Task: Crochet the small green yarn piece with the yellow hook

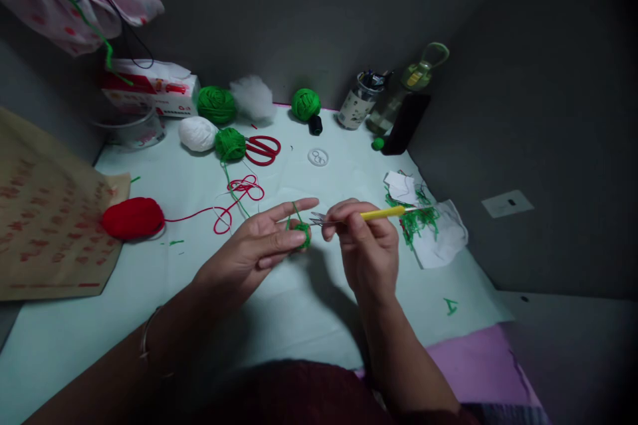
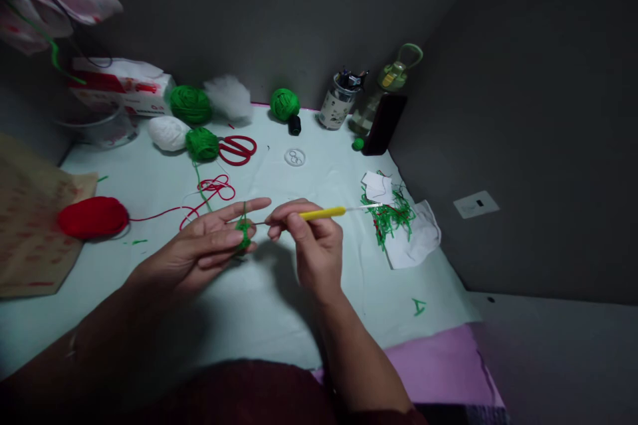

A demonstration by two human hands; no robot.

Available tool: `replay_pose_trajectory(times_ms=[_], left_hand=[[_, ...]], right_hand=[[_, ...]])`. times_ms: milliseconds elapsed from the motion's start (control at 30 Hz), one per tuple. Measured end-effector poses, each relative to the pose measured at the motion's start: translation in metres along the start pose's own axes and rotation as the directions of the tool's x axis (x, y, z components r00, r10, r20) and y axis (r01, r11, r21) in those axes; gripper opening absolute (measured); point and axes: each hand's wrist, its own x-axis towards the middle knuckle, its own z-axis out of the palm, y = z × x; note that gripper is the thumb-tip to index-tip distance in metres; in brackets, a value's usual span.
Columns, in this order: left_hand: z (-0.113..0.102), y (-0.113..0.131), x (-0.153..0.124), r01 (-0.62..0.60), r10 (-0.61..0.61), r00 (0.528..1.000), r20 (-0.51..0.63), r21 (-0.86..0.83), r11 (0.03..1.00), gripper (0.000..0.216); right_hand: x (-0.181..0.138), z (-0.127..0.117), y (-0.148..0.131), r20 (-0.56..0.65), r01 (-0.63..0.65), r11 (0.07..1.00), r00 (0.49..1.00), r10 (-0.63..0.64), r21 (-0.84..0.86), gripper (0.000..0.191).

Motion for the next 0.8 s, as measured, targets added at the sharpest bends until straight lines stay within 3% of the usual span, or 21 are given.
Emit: replay_pose_trajectory(times_ms=[133, 233, 367, 467, 567, 600, 667, 733, 800], left_hand=[[0.001, -0.005, 0.0, -0.045, 0.045, 0.999, -0.017, -0.014, 0.999, 0.043], [0.004, -0.01, 0.0, -0.155, 0.158, 0.983, -0.096, 0.042, 0.987, 0.044], [0.005, -0.013, -0.002, -0.19, 0.219, 0.961, -0.167, 0.177, 0.966, 0.038], [0.004, -0.014, -0.001, -0.205, 0.226, 0.956, -0.188, 0.124, 0.971, 0.044], [0.003, -0.013, 0.001, -0.128, 0.121, 0.982, -0.147, -0.042, 0.991, 0.043], [0.003, -0.012, 0.001, -0.089, 0.077, 0.988, -0.131, -0.092, 0.992, 0.038], [0.003, -0.01, 0.003, -0.064, 0.046, 0.991, -0.129, -0.141, 0.988, 0.032], [0.004, -0.01, 0.003, -0.144, 0.123, 0.976, -0.182, -0.108, 0.984, 0.035], [0.005, -0.011, 0.003, -0.211, 0.195, 0.96, -0.203, -0.059, 0.976, 0.046]], right_hand=[[0.003, -0.001, 0.002, 0.035, -0.109, 0.988, 0.994, 0.105, 0.114, 0.018], [0.0, 0.004, 0.005, 0.063, -0.021, 0.999, 0.998, 0.024, -0.047, 0.013], [-0.007, 0.009, 0.006, 0.029, 0.092, 0.969, 0.996, -0.088, -0.228, 0.016], [-0.012, 0.008, 0.005, 0.138, 0.261, 0.847, 0.965, -0.223, -0.463, 0.025], [-0.014, 0.006, 0.003, 0.259, 0.443, 0.67, 0.895, -0.362, -0.596, 0.036], [-0.013, 0.006, 0.002, 0.23, 0.432, 0.688, 0.9, -0.37, -0.583, 0.035], [-0.01, 0.005, 0.0, 0.095, 0.32, 0.821, 0.945, -0.313, -0.474, 0.026], [-0.007, 0.006, 0.0, 0.016, 0.193, 0.922, 0.98, -0.2, -0.337, 0.023], [-0.006, 0.007, 0.002, 0.054, 0.185, 0.913, 0.983, -0.177, -0.365, 0.021]])
